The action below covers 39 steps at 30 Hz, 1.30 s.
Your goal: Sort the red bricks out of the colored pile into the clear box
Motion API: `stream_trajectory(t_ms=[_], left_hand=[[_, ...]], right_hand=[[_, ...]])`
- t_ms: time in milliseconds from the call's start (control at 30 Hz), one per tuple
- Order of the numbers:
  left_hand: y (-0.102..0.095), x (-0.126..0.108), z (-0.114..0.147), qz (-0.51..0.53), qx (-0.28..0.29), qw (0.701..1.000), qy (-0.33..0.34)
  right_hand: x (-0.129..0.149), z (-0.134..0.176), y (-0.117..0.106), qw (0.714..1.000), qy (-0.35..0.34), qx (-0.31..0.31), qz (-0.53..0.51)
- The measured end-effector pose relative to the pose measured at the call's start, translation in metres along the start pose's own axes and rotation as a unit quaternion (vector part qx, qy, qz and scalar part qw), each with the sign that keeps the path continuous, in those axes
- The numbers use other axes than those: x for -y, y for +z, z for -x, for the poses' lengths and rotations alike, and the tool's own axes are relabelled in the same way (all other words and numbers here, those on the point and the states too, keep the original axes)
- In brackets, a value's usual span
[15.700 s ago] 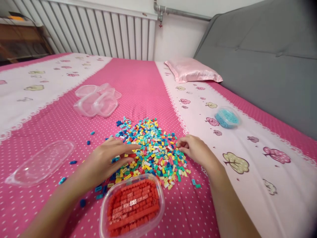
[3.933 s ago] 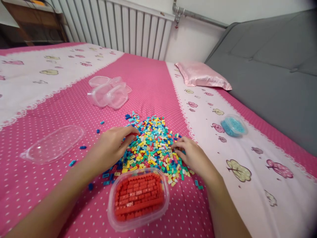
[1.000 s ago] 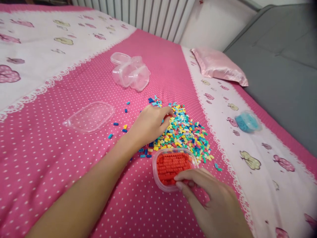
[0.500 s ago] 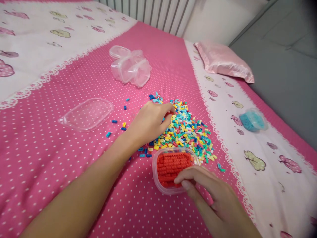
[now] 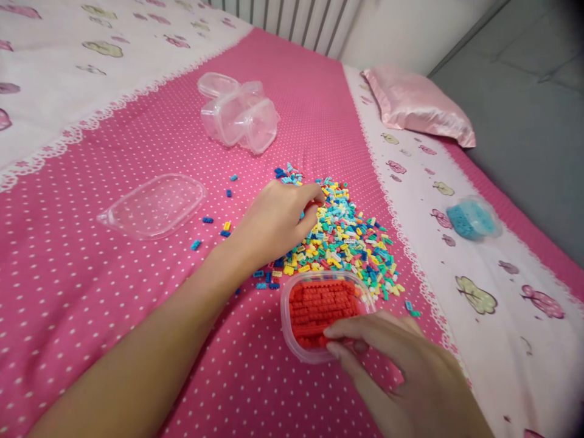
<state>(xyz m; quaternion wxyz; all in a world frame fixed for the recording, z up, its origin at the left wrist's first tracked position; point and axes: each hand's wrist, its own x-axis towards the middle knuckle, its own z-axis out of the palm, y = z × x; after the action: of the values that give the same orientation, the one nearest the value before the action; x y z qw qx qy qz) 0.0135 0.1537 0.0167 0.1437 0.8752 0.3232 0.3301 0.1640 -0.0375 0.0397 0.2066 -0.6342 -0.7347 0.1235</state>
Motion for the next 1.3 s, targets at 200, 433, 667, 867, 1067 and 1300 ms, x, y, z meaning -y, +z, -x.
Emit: stream_trajectory(t_ms=[200,433,667,867,1067,1300], left_hand=[[0.001,0.001,0.000,0.002,-0.004,1.000,0.001],[0.000,0.002,0.000,0.002,-0.011,1.000,0.001],[0.001,0.001,0.001,0.000,-0.013,1.000,-0.004],[0.002,0.001,-0.001,-0.003,-0.010,1.000,-0.003],[0.002,0.001,0.000,-0.003,-0.014,1.000,-0.001],[0.001,0.001,0.000,0.002,-0.013,1.000,-0.002]], right_hand=[[0.011,-0.006,-0.001,1.000,-0.006,0.022,0.020],[0.010,-0.008,-0.005,0.998,-0.002,0.058,0.018],[0.010,-0.008,-0.009,0.994,-0.012,0.105,0.006],[0.008,-0.010,-0.009,0.994,-0.011,0.110,0.007],[0.008,-0.010,-0.008,0.993,-0.016,0.120,0.008],[0.004,-0.011,-0.011,0.994,-0.019,0.111,0.011]])
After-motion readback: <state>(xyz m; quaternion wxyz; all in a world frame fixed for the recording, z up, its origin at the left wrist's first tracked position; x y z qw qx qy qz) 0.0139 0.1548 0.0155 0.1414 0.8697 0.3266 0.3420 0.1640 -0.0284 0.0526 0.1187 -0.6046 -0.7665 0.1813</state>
